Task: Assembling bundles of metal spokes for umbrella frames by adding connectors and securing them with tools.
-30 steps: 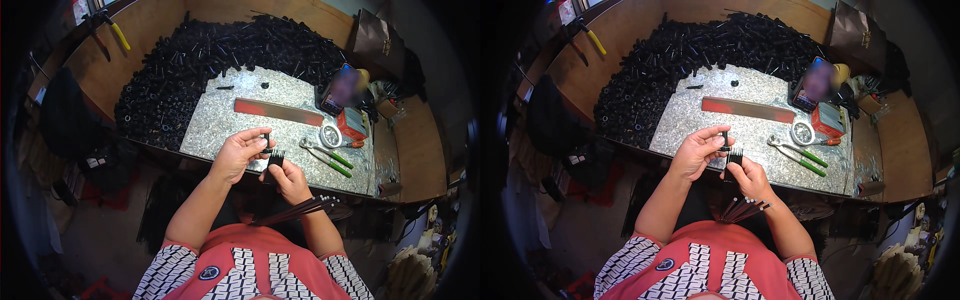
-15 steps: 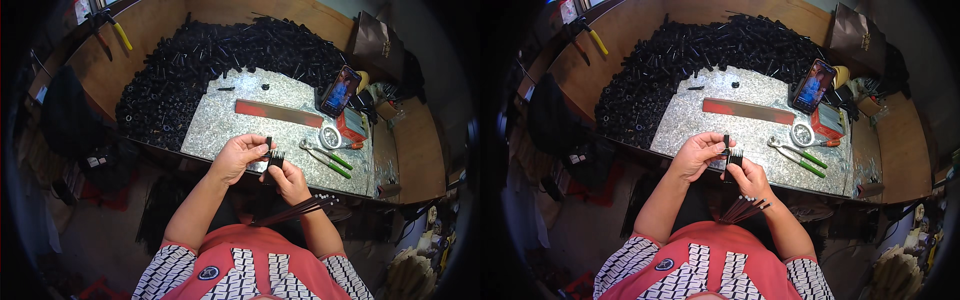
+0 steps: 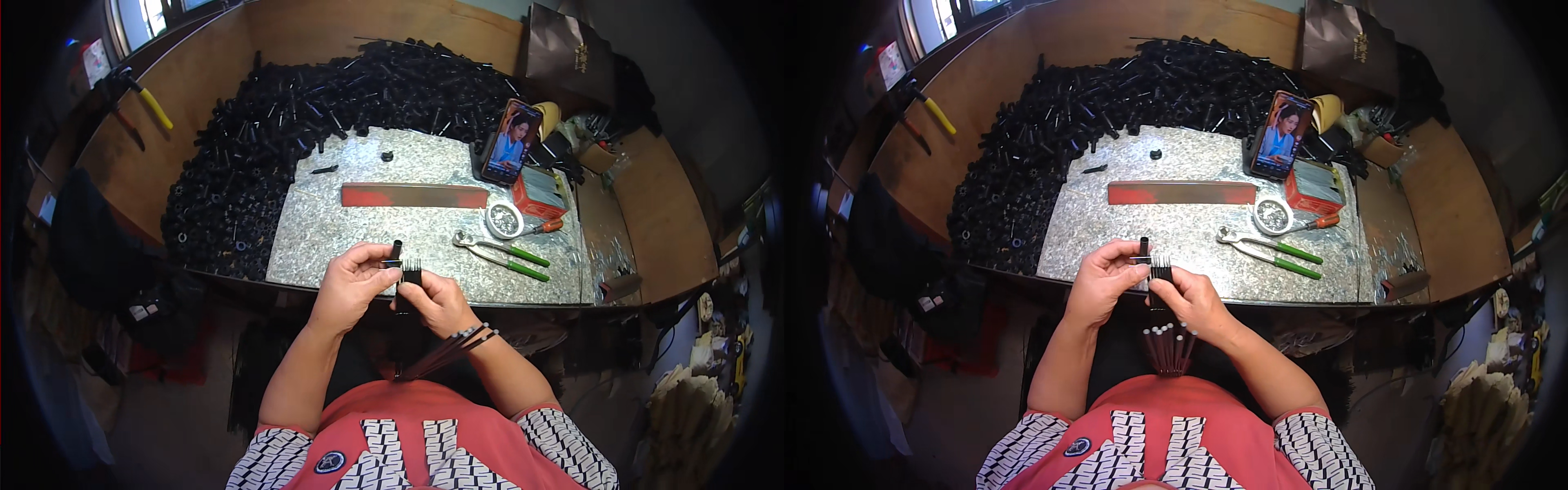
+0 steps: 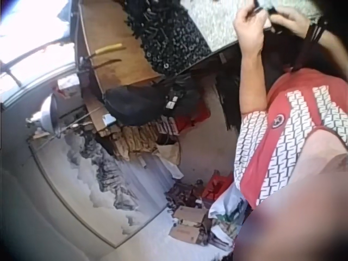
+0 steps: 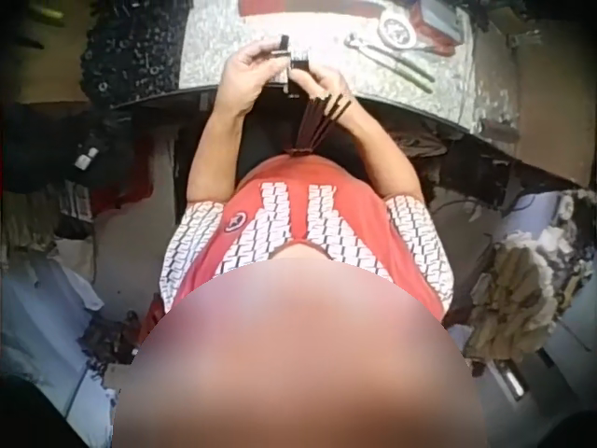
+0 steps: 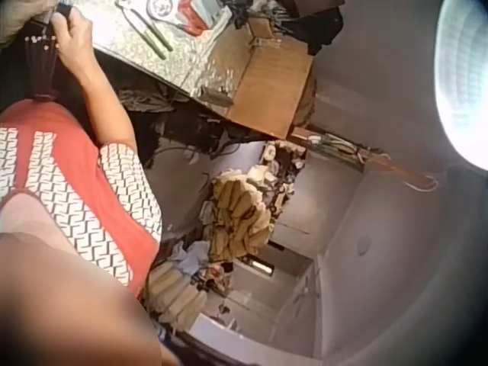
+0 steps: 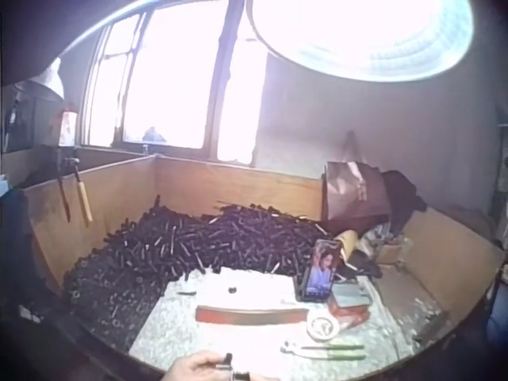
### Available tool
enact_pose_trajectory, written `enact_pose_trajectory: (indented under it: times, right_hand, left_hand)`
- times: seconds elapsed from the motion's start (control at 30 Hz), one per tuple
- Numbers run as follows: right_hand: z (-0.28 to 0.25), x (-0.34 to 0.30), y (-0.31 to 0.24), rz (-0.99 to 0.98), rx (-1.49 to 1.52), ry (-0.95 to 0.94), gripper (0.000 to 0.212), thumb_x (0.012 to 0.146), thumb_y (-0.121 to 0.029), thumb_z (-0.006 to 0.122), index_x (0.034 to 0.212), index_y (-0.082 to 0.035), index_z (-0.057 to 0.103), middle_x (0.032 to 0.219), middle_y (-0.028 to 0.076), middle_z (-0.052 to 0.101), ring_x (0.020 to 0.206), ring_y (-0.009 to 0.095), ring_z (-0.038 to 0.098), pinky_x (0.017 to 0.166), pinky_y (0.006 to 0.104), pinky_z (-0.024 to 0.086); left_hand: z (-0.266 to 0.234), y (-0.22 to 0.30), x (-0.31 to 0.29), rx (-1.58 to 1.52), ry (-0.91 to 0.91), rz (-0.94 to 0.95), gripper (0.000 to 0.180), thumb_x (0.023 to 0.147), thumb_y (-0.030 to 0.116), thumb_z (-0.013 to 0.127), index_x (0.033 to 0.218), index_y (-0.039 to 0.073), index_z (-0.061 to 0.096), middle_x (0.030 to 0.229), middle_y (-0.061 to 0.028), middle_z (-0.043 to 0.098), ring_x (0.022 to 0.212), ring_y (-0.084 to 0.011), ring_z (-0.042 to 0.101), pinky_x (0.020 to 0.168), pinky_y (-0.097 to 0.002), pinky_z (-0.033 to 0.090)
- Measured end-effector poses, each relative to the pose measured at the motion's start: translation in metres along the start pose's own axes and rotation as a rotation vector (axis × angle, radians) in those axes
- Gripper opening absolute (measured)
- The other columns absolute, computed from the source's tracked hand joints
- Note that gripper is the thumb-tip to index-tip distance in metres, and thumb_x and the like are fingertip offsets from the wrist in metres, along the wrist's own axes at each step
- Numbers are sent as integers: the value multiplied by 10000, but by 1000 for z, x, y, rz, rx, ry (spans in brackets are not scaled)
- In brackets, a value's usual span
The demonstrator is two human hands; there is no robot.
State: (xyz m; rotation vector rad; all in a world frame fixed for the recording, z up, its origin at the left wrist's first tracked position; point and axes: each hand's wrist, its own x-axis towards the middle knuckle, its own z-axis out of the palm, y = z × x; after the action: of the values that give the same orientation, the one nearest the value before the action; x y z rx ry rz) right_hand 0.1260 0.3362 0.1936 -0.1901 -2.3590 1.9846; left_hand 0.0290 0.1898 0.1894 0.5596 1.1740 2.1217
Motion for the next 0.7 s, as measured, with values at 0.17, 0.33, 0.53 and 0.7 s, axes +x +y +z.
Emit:
enact_pose_trajectory:
  times: [0.17,0.33,0.53,0.7]
  right_hand:
    - [-2,-2,4,-52,-119,31,188,927,-171,585,889,1,651,736,23,661,659,69,589,582,238,471]
    - [-2,-4,1,-90,-145,76,229,911,-185,614,858,38,604,610,98,565,557,100,487,513,298,423]
    - [-3,-4,-7,-106,-209,81,240,903,-187,622,821,36,587,606,126,561,537,125,486,505,315,414]
    - [-4,-4,-6,-54,-174,72,237,901,-186,622,827,36,589,603,136,558,532,136,489,503,325,418]
  left_hand:
    - [7,-6,-2,67,95,74,268,849,-51,623,1114,-63,588,972,-84,649,855,-103,623,763,-217,510]
    - [12,-8,-5,40,130,51,281,852,-49,623,1128,-75,582,978,-89,651,862,-105,621,784,-223,509]
    - [14,-7,-6,29,142,74,250,867,-8,624,1110,-59,602,915,-51,658,763,-70,604,714,-201,496]
    - [15,-7,-6,38,130,55,254,876,6,620,1121,-58,602,908,-47,657,749,-66,595,701,-195,488]
